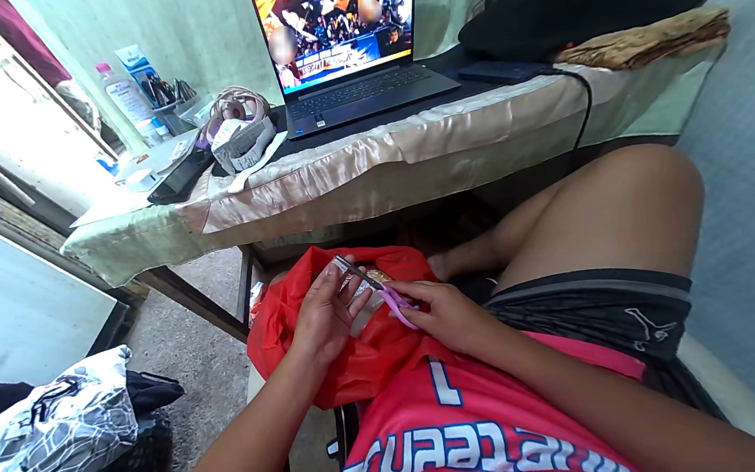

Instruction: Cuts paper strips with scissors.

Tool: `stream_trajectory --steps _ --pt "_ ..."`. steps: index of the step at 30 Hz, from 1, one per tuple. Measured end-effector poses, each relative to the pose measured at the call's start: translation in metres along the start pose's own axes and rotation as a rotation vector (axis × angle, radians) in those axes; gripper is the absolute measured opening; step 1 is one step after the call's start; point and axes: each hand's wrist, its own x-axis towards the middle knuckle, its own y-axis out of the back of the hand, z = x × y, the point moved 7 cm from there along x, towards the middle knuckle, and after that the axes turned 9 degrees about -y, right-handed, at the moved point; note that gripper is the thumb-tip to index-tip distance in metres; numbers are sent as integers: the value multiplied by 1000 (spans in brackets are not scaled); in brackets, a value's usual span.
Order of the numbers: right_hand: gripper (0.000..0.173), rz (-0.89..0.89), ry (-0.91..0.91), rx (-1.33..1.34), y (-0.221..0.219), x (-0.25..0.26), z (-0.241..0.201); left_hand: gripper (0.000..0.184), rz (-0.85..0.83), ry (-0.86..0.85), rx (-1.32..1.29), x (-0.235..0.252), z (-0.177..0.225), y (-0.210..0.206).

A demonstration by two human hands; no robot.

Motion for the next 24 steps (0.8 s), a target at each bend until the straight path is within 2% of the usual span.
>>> stream_trajectory --steps 4,10,17,24 --pt "40 -5 -1 7 0 0 0 38 16 6 1 -1 0 0" --pt "47 -16 9 -37 -1 -1 -1 37 24 11 -20 0 -1 2" --pt "39 3 9 -1 1 0 1 38 18 7 -5 -1 -1 1" --pt "46 -9 29 -23 0 -2 -3 36 21 6 -18 -1 -1 1"
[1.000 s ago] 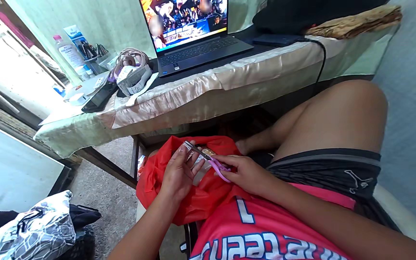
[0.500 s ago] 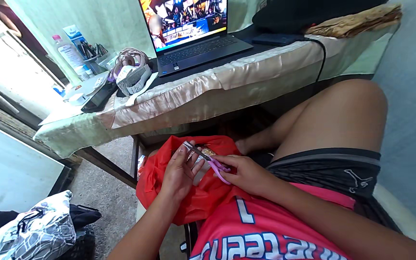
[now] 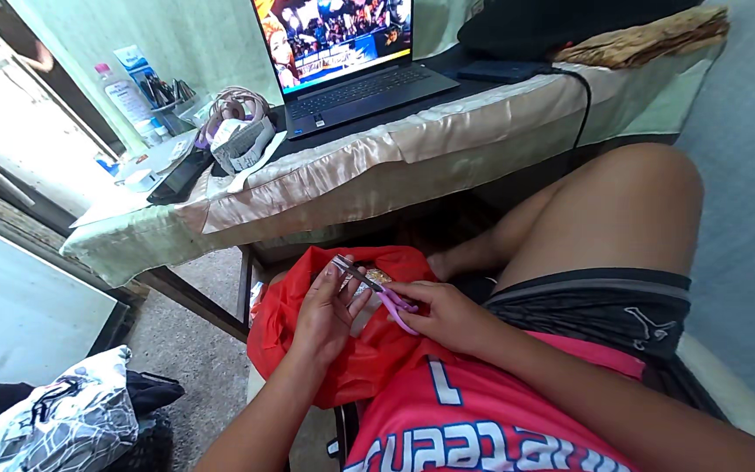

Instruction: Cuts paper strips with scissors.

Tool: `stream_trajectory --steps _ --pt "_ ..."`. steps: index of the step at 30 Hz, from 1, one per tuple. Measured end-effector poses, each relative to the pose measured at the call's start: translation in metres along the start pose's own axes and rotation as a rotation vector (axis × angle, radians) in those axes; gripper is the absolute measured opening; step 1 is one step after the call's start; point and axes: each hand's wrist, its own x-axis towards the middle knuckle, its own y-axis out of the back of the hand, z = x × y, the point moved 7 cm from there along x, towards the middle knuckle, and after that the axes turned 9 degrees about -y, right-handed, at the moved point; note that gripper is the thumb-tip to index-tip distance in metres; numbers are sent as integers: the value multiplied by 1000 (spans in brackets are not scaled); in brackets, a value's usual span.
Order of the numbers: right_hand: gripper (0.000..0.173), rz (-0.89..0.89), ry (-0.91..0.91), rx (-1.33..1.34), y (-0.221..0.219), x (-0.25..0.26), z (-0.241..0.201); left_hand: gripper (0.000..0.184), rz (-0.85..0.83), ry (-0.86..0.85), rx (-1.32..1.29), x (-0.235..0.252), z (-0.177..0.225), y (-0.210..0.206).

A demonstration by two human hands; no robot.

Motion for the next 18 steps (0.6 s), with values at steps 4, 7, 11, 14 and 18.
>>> stream_trajectory --steps 4,7,11,14,18 --pt "39 10 -15 13 1 1 1 37 0 -5 4 0 0 0" --pt "39 11 -8 1 2 1 1 37 -11 -8 9 0 1 -2" --pt "46 0 10 -16 2 0 -1 36 -3 -5 -3 0 1 -1" --pt "43 2 7 -4 2 1 0 37 -4 -11 9 0 1 -1" --pt "38 8 5 41 2 1 1 37 2 -15 21 -1 2 -2"
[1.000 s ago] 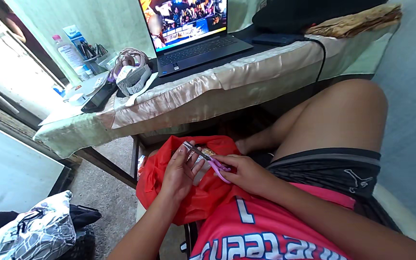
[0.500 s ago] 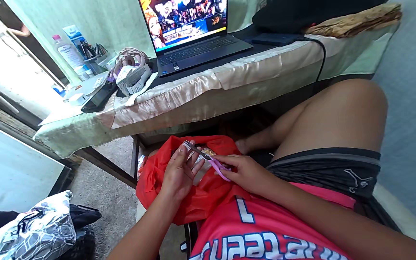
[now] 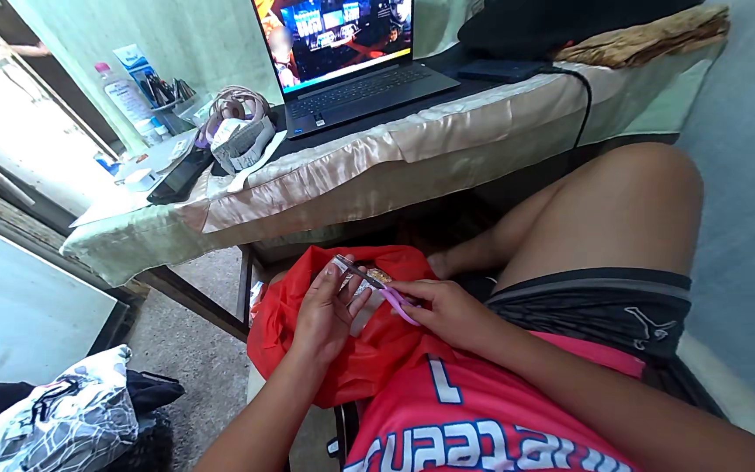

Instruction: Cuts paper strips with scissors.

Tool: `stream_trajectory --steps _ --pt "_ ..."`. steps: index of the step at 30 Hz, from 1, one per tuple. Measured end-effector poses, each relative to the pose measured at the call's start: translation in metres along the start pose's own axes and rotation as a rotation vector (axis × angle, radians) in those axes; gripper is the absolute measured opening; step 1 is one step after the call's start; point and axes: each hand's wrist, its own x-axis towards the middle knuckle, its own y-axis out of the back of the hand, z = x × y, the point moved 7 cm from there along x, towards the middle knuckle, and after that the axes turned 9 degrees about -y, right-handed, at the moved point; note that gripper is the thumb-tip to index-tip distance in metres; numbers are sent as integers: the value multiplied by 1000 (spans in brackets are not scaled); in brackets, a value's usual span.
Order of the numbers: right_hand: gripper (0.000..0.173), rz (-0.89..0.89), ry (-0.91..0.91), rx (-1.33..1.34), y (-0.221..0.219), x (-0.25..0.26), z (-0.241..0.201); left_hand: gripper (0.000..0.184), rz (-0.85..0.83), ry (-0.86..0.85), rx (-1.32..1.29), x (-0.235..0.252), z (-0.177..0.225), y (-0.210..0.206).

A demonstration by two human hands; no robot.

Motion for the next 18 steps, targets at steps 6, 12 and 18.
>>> stream_trajectory --steps 6,12,18 --pt "45 1 19 -33 -1 -1 -2 36 -6 1 -8 0 1 -1" --pt "37 16 11 3 0 0 0 35 -1 -1 -7 0 0 0" --pt "45 23 34 -19 -2 -1 -1 35 4 -2 -9 0 0 0"
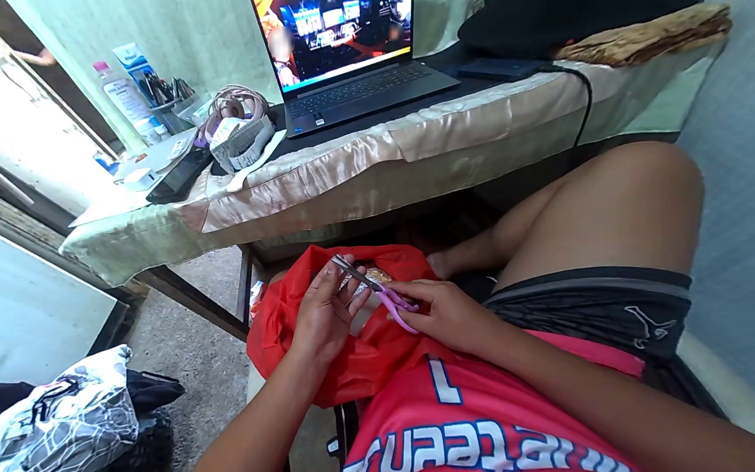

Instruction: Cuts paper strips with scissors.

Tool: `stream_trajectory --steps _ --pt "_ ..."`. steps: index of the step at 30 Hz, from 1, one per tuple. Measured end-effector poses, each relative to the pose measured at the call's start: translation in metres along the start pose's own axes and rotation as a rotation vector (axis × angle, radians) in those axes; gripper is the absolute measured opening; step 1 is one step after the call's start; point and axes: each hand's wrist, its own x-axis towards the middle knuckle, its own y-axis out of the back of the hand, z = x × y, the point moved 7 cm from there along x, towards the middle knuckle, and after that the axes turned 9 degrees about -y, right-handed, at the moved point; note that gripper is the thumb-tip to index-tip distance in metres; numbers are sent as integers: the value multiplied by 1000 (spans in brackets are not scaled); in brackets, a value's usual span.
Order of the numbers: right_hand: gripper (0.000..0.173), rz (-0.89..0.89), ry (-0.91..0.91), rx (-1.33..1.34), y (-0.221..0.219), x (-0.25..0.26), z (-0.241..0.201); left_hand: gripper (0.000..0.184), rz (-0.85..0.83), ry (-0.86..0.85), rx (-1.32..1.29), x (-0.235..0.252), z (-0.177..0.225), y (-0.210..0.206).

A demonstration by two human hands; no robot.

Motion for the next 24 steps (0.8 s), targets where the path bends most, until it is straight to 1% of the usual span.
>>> stream_trajectory --steps 6,12,19,24 --pt "37 3 -15 24 1 1 2 36 0 -4 14 0 0 0" --pt "43 0 4 15 0 0 -1 34 11 -6 -5 -1 0 0" --pt "38 -5 -11 22 -1 1 1 36 0 -10 3 -1 1 -1" --pt "44 -12 8 -2 -2 0 -1 34 18 -5 -15 -1 0 0"
